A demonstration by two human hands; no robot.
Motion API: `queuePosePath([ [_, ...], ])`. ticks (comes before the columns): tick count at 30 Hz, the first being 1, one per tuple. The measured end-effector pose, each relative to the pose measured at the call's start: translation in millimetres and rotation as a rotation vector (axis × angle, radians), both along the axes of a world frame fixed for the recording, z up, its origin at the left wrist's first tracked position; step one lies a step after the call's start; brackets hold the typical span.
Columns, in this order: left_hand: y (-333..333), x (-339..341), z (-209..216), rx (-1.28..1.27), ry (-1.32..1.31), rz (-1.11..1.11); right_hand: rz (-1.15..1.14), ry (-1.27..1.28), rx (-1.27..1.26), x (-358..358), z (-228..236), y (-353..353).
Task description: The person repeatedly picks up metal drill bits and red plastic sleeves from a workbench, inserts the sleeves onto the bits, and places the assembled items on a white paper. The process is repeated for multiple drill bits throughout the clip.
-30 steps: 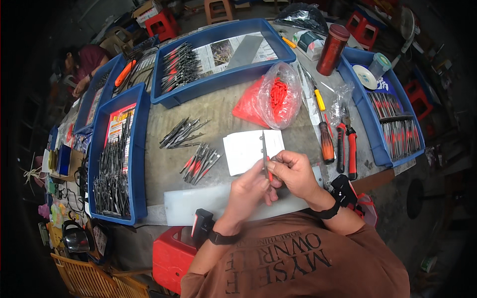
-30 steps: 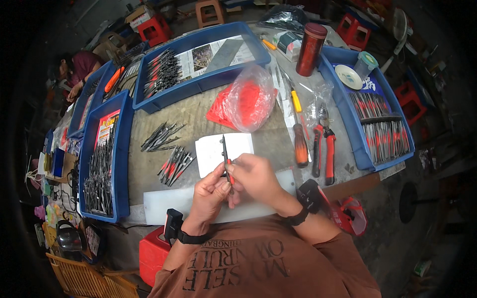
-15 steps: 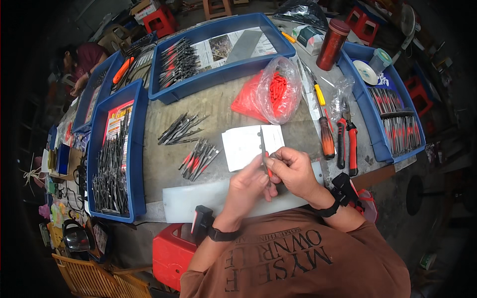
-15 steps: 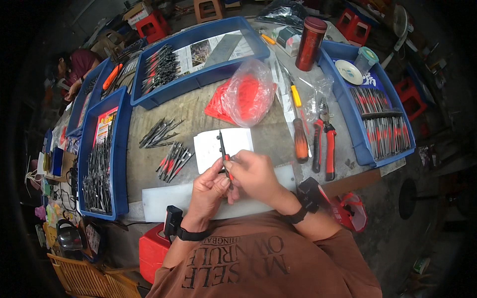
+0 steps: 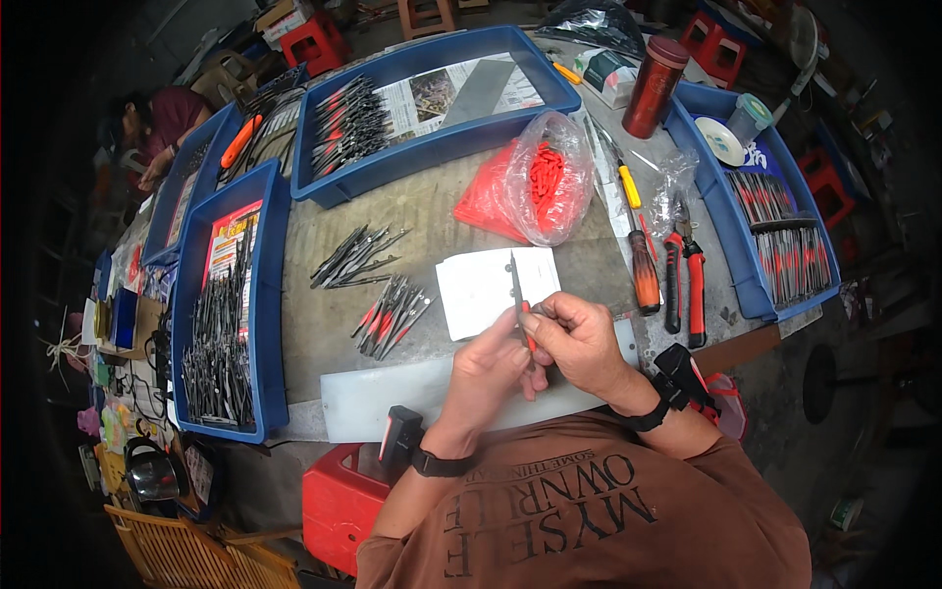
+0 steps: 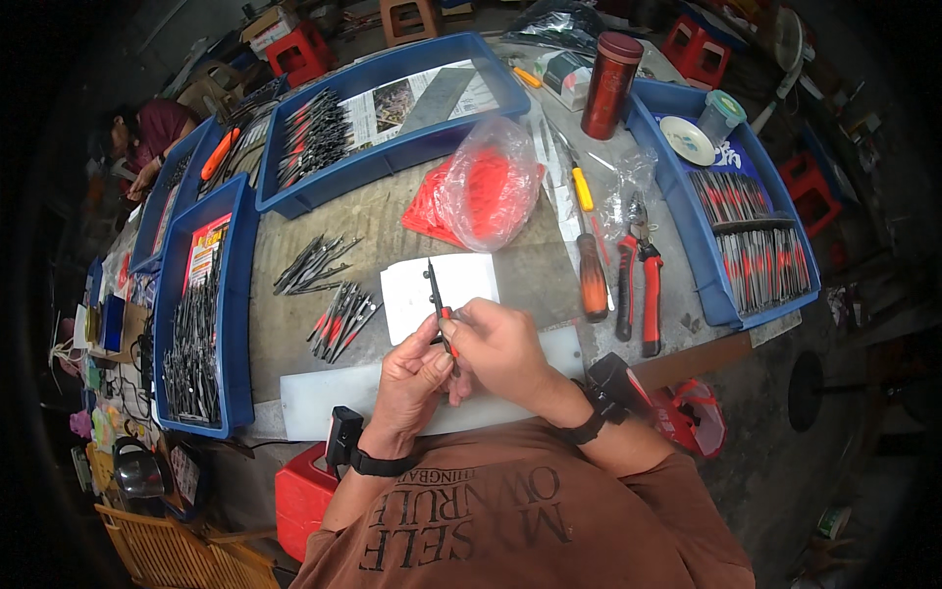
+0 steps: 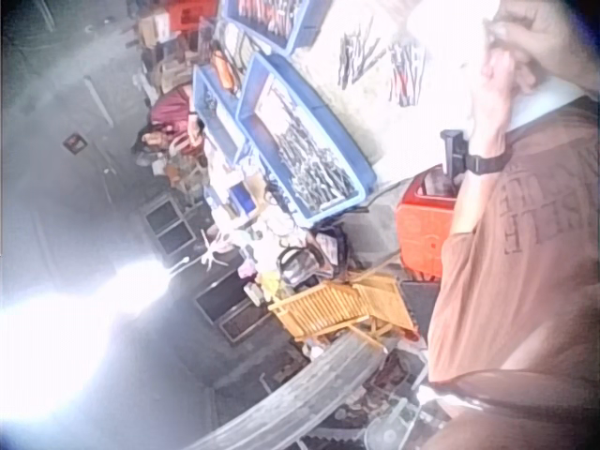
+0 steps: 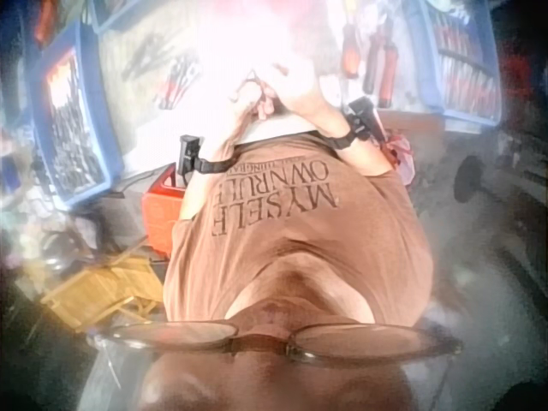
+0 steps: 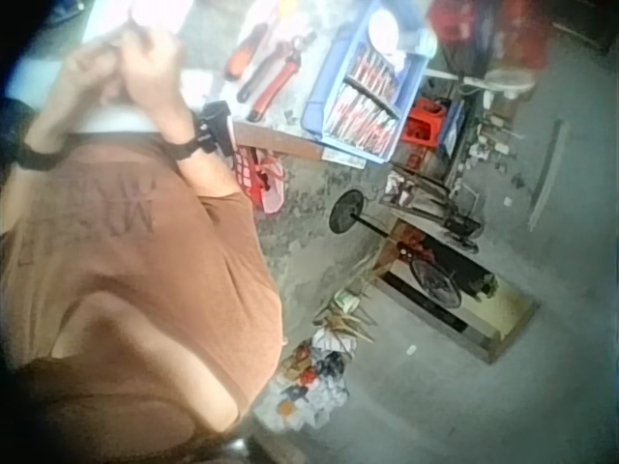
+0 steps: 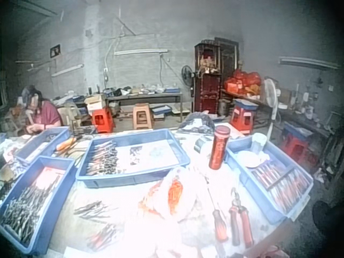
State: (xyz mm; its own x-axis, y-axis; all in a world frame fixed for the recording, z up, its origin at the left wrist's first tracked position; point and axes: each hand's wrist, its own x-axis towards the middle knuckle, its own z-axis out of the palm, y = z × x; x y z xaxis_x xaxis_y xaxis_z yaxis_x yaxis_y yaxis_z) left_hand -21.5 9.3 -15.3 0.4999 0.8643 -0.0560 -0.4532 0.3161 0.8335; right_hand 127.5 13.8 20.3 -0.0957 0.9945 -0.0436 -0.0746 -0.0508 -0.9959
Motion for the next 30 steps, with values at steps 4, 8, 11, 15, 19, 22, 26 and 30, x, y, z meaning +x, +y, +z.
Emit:
queuePosePath([
  [4,0,1,0,-0.008,0.025,0.006,0.006,0.022,-0.051,0,1,1],
  [8,-1,1,-1,0.023,0.031,0.015,-0.011,-0.032,0.012,0,2,0],
  [11,-1,1,-2,0.050,0.058,0.012,-0.007,-0.059,0.038,1,2,-1],
  [15,-1,1,-3,0.029,0.058,0.016,0.057,0.060,-0.011,4,-2,2],
  [19,-1,2,-2,-0.039,0.001,0.051,0.150,0.158,-0.085,6,-7,8],
  [22,-1,1,2,-0.061,-0.022,0.040,0.165,0.260,-0.061,6,-8,9],
  [26,0,2,9,-0.081,-0.043,0.030,0.106,0.288,-0.050,6,-13,10],
  [30,-3,6,15,-0.108,0.147,0.102,-0.035,0.300,-0.030,4,-21,11],
])
